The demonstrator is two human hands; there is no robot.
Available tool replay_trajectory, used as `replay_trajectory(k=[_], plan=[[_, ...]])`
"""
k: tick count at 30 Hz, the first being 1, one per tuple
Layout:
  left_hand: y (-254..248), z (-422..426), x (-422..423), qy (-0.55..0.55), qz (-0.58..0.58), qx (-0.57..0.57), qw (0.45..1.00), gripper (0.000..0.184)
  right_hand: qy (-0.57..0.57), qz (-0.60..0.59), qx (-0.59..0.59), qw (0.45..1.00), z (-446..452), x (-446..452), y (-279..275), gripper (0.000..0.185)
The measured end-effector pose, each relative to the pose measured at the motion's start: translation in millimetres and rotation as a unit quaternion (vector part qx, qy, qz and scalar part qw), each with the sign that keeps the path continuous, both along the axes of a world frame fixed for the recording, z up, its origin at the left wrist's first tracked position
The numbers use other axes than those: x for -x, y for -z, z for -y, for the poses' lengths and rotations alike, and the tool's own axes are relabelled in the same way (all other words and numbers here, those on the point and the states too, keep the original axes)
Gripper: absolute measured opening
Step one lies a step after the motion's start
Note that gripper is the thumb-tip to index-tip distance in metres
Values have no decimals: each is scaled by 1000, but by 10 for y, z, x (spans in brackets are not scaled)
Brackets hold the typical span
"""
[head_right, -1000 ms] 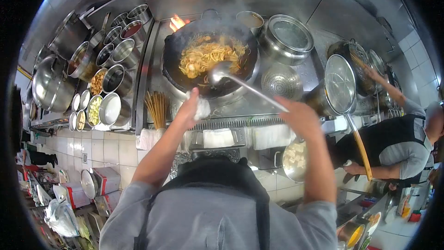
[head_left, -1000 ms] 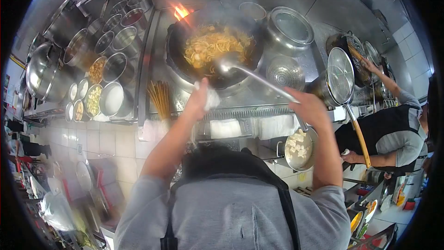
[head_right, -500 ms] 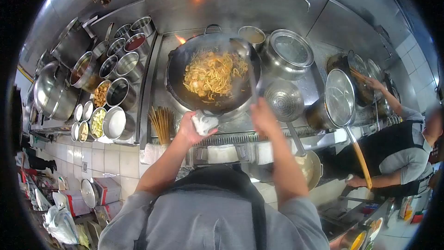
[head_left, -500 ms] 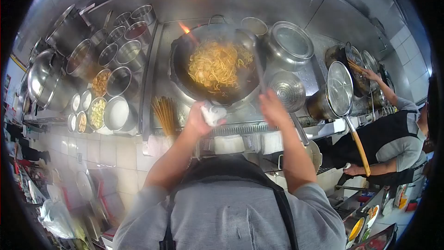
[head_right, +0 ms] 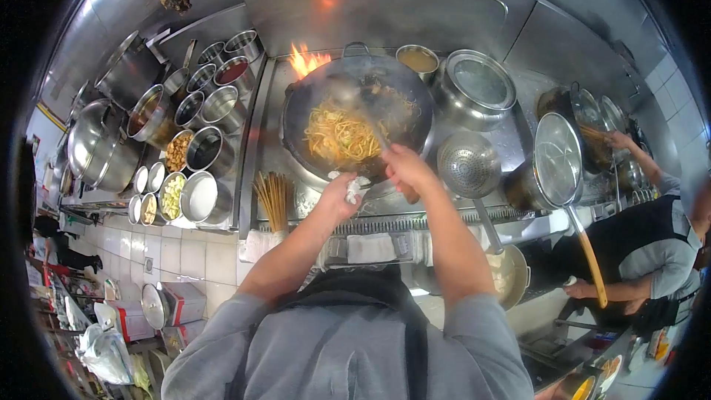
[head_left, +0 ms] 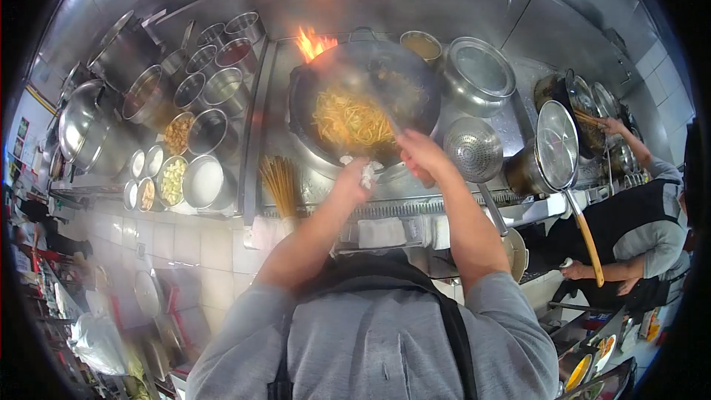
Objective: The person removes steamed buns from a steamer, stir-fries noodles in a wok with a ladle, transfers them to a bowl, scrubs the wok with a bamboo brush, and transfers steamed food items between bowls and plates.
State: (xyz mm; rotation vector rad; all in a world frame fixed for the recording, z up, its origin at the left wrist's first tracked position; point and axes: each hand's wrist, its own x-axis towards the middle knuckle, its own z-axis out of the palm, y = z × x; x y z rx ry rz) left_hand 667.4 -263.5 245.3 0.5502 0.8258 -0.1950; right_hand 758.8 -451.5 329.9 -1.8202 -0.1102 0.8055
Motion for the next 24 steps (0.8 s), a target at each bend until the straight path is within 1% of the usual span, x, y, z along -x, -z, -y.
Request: replay_trajectory(k=[2, 3, 4, 5, 6, 7, 9, 10, 11, 12, 14, 15, 16, 17, 18, 19, 20, 21, 22, 23, 24], plan=[[-16, -38, 39, -7, 21, -9, 1000, 9, -113, 24, 53, 992, -15, 364, -291, 53], [-23, -78, 59, -13, 33, -8, 999, 8, -135, 102, 159, 973, 27, 627, -586, 57], [-47, -113, 65, -20, 47, -7, 999, 8, -162, 298, 188, 922, 307, 641, -118, 58], [-90, -135, 95, -12, 39, -27, 999, 8, -181, 480, 209, 832, 637, 601, 333, 59], [-150, -156, 119, -4, 32, -47, 998, 9, -203, 383, 289, 854, 795, 664, 127, 59], [-191, -173, 121, 3, 25, -68, 997, 10, -223, 281, 364, 860, 928, 728, -221, 59], [-183, -159, 98, -6, 37, -51, 998, 11, -218, 354, 440, 796, 1194, 649, -489, 59], [-153, -124, 109, -9, 40, -41, 998, 12, -208, 418, 427, 774, 1254, 624, -555, 59], [-106, -92, 135, -15, 37, -91, 995, 13, -173, 432, 428, 775, 1216, 718, -541, 57], [-176, -16, 259, -12, 33, -86, 996, 13, -138, 447, 429, 772, 1140, 853, -571, 55], [-523, 115, 429, -11, 31, -72, 997, 14, -118, 501, 256, 818, 1315, 1135, -188, 53], [-519, 137, 584, 20, 51, -52, 997, 13, -118, 425, 206, 873, 1373, 1223, -249, 51], [-705, 212, 632, 11, 42, -67, 997, 13, -108, 345, 158, 919, 1432, 1314, -308, 50], [-1004, 302, 720, -3, 30, -82, 996, 13, -116, 149, 145, 971, 1483, 1427, -788, 49], [-1108, 360, 852, -17, 12, -96, 995, 13, -120, -59, 128, 983, 1513, 1532, -1007, 48], [-998, 317, 772, -37, 1, -89, 995, 12, -122, -86, 81, 985, 1607, 1474, -844, 52], [-659, 197, 631, -59, -4, -93, 994, 12, -126, -43, 142, 981, 1527, 1465, -903, 54], [-462, 195, 684, -52, 19, -100, 993, 13, -138, 61, 153, 977, 1456, 1414, -669, 55], [-354, 203, 670, -43, 54, -109, 992, 13, -143, 175, 160, 961, 1388, 1341, -440, 57], [-230, 267, 795, -31, 55, -127, 990, 14, -132, 197, 162, 958, 1283, 1296, -390, 58], [-90, 383, 1139, -22, 52, -145, 988, 15, -123, 216, 162, 955, 1148, 1281, -350, 59]])
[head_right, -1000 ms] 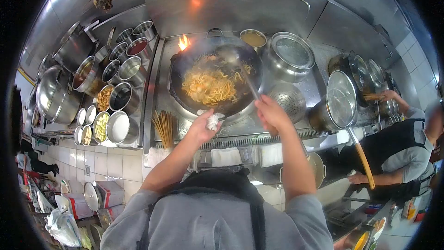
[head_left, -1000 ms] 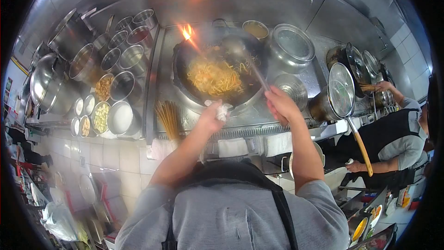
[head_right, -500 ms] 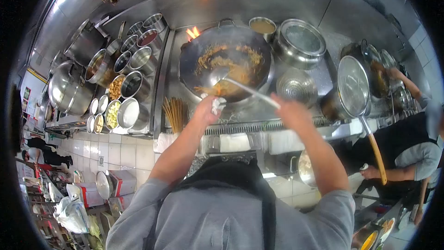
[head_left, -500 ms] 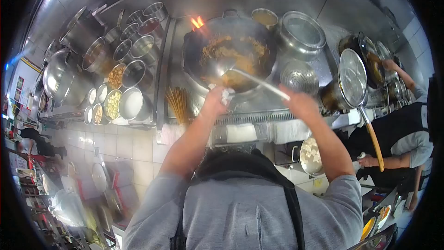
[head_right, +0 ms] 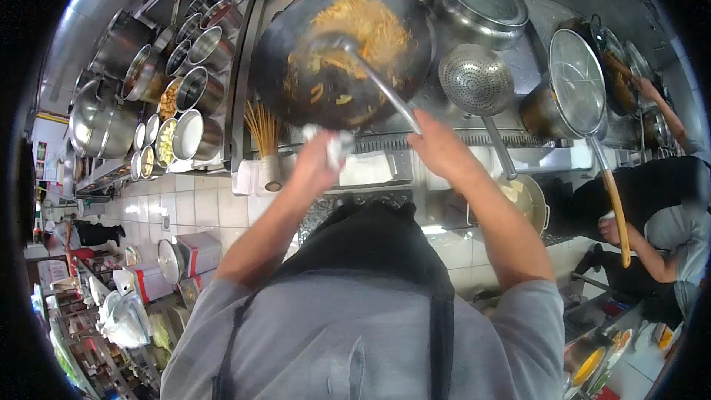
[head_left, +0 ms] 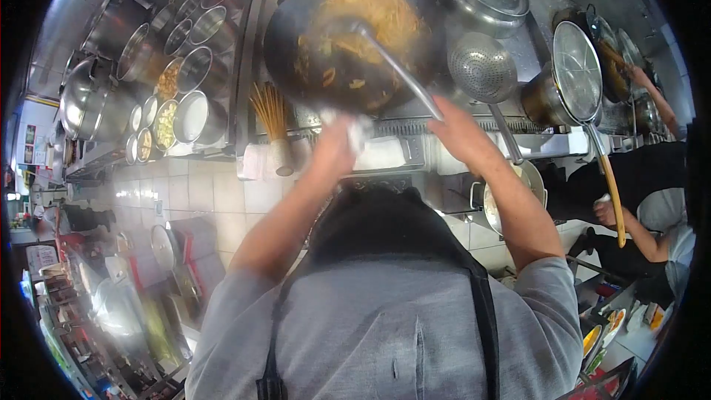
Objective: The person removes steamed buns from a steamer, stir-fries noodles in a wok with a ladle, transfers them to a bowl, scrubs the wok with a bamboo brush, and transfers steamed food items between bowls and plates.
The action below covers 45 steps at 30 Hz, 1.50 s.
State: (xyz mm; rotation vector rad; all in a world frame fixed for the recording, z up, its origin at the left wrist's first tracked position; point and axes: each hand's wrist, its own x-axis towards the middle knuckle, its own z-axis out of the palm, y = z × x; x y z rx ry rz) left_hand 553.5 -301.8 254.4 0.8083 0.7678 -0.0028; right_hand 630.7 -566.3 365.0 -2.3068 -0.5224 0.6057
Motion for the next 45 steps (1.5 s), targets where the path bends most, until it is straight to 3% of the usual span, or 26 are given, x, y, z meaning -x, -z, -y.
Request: replay_trajectory(k=[3, 6, 7, 10, 11, 12, 15, 18, 21, 24, 28, 30, 32, 34, 36, 38, 40, 43, 45], plan=[[-111, 13, 459, 9, -33, -13, 999, 17, 11, -16, -37, 999, -1, 126, -230, 56], [-902, 0, 230, -20, -41, 27, 999, 15, 36, -183, -56, 981, 174, 155, -805, 51], [-905, -142, -82, -33, -53, 31, 998, 14, 52, -250, -61, 965, 210, 128, -907, 49], [-491, -284, -193, -33, -24, 20, 999, 11, -10, -245, -78, 966, 81, -262, -576, 47], [-255, -316, -175, -23, -1, 10, 1000, 11, -8, -166, -7, 986, -91, -280, -511, 50], [-71, -296, 39, 2, 32, 49, 998, 13, 1, -115, -24, 993, -169, -240, -503, 50], [-225, -240, 583, 39, -47, 27, 998, 18, -14, 40, -65, 997, -116, -26, -454, 51], [-997, -173, 383, 9, -70, 37, 997, 18, 49, -145, -41, 987, 146, 227, -1027, 51], [-1129, -351, -248, -30, -60, 32, 997, 19, -29, -268, -75, 960, 375, -143, -974, 52], [-434, -374, -36, -22, -49, 45, 998, 17, -14, -125, 22, 992, 9, -234, -601, 55], [-143, -464, 725, 95, -112, 30, 989, 12, 64, -104, -67, 990, 28, 149, -768, 52], [-664, -425, 622, 109, -109, 23, 988, 12, 70, -148, -60, 985, 235, 279, -993, 50], [-1206, -395, 163, 17, -69, 58, 996, 12, 25, -235, -95, 967, 419, 117, -1072, 57], [-1244, -462, -246, 0, -61, 80, 995, 13, -3, -250, -82, 965, 380, -61, -1053, 61], [-649, -509, -231, 17, -69, 59, 996, 17, -12, -202, -27, 979, 150, -214, -770, 61], [-143, -472, 205, 54, -37, 46, 997, 24, 16, -113, -57, 992, -57, -87, -682, 60], [-367, -316, 697, 131, -74, -48, 988, 15, 40, -97, -71, 992, 37, 118, -692, 57], [-603, -499, 715, 151, -73, 12, 986, 16, 28, -170, -66, 983, 268, 254, -1036, 52], [-1082, -468, 196, 5, -72, 107, 992, 17, 7, -229, -66, 971, 472, 143, -1097, 51]])
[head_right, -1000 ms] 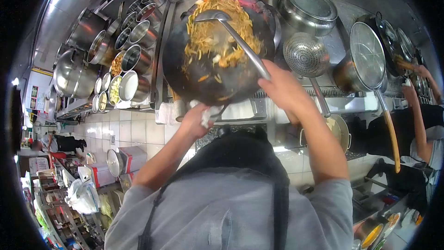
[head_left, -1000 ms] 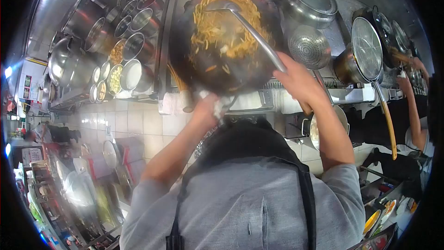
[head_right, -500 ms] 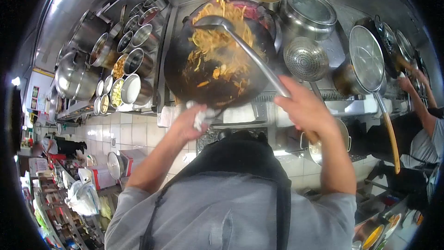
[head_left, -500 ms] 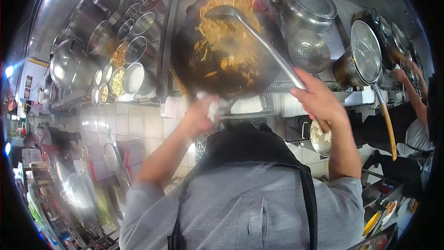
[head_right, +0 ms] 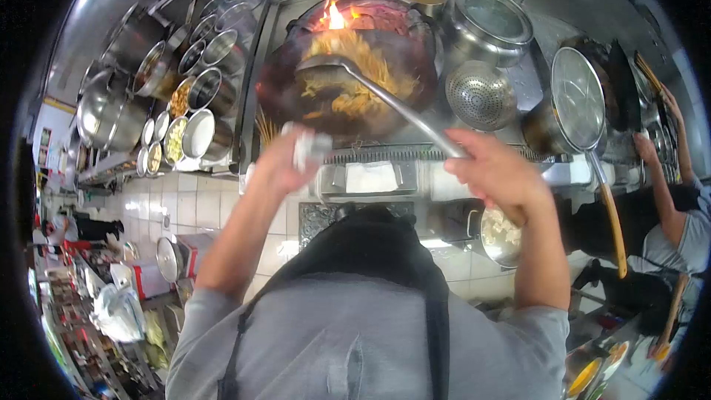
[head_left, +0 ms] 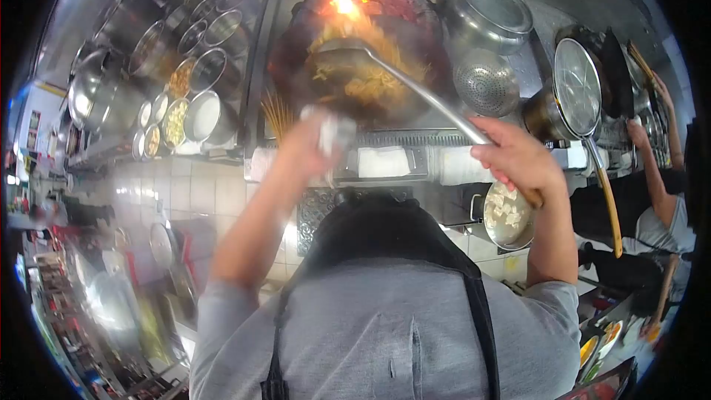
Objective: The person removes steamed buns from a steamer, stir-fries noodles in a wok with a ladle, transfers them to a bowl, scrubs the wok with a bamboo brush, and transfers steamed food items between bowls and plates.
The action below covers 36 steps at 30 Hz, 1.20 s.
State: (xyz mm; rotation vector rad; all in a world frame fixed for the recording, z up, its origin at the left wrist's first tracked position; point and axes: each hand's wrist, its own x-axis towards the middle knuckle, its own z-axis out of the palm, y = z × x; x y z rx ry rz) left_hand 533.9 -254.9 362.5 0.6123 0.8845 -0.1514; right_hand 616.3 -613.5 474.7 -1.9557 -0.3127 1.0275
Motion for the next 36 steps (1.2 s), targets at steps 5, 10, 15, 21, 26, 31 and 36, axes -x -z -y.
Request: replay_trajectory(k=[5, 10, 15, 21, 26, 31, 36], plan=[[507, 117, -171, -38, -34, -65, 997, 16, -13, 138, 56, 989, -512, -268, 367, 53], [748, -48, 689, 131, -10, -110, 985, 15, 5, 104, 38, 994, -226, 189, -16, 55], [270, -143, -275, 10, 2, -43, 999, 15, -35, 24, 28, 999, -262, -216, 96, 56], [985, -99, 647, 96, 12, -55, 994, 15, 22, 160, 34, 986, -364, 55, 248, 56], [-12, -74, -152, -2, -11, -32, 999, 18, -35, 11, 31, 999, -33, -104, -91, 54], [923, -74, -52, 20, 66, -39, 997, 22, 0, 119, 28, 993, -413, -334, 428, 46], [760, -87, 164, 48, 23, -111, 992, 17, 129, 18, -95, 987, -81, 19, 646, 40]])
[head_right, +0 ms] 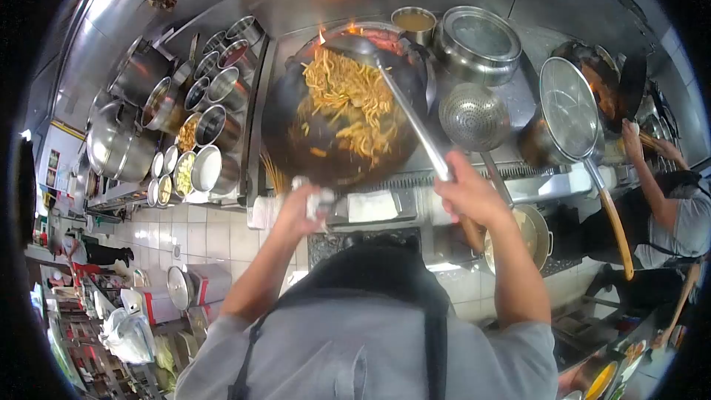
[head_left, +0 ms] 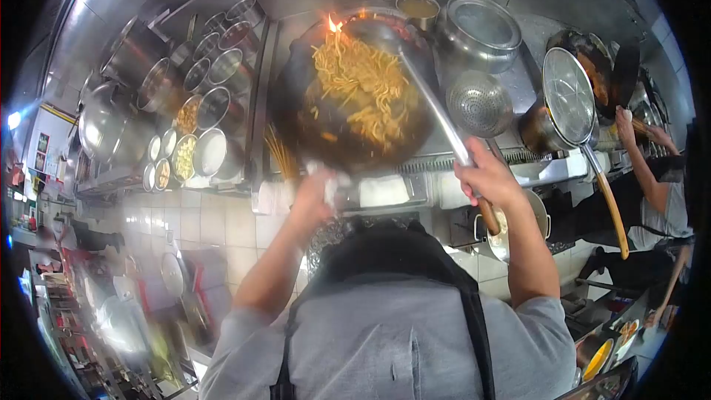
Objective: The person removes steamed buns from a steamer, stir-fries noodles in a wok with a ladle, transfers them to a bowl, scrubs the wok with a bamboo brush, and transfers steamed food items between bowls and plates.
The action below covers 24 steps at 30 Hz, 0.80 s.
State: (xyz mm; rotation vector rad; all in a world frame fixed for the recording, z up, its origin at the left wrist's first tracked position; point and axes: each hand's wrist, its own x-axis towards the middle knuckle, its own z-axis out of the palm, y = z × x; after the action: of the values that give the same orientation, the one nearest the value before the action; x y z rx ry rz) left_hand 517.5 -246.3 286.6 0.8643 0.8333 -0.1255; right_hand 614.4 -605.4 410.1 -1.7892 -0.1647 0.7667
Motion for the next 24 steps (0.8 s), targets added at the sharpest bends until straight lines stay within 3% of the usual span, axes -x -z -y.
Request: replay_trajectory(k=[3, 7, 10, 11, 12, 13, 15, 18, 19, 20, 21, 23, 24], plan=[[-110, -68, -434, -37, 13, -2, 999, 15, -6, -40, -99, 994, -161, -114, 47, 33], [-142, -32, -489, 2, 38, -13, 999, 13, 100, -125, -166, 973, -181, -121, -248, 26], [-80, 14, -432, 63, 80, -121, 987, 17, 124, -217, -154, 956, -16, 27, -316, 22], [-90, 73, -352, 54, 98, -162, 980, 30, 131, -249, -150, 948, -1, 82, -349, 20], [431, -49, -312, 54, 141, -329, 932, 41, 156, -257, -131, 945, -67, 161, -354, 23], [315, 52, -164, 92, 95, -430, 893, 52, 183, -264, -115, 940, -153, 225, -349, 25], [537, 143, -62, 83, 200, -457, 863, 58, 152, -378, -180, 895, -248, 215, -270, 34], [673, 68, -159, 84, 177, -410, 891, 51, 153, -442, -339, 817, -366, 315, -290, 15], [469, 34, -219, 108, 134, -349, 921, 56, 161, -468, -378, 782, -375, 302, -260, 11], [251, 5, -280, 131, 87, -289, 944, 63, 169, -494, -416, 744, -372, 333, -189, 10], [164, 8, -342, 112, 142, -224, 958, 53, 152, -533, -469, 688, -362, 371, -51, 21], [73, -37, -282, 117, 171, -139, 968, 45, 165, -532, -498, 664, -337, 667, 134, 19], [74, -129, -286, 134, 150, -168, 965, 39, 149, -526, -527, 650, -319, 837, 207, 19]])
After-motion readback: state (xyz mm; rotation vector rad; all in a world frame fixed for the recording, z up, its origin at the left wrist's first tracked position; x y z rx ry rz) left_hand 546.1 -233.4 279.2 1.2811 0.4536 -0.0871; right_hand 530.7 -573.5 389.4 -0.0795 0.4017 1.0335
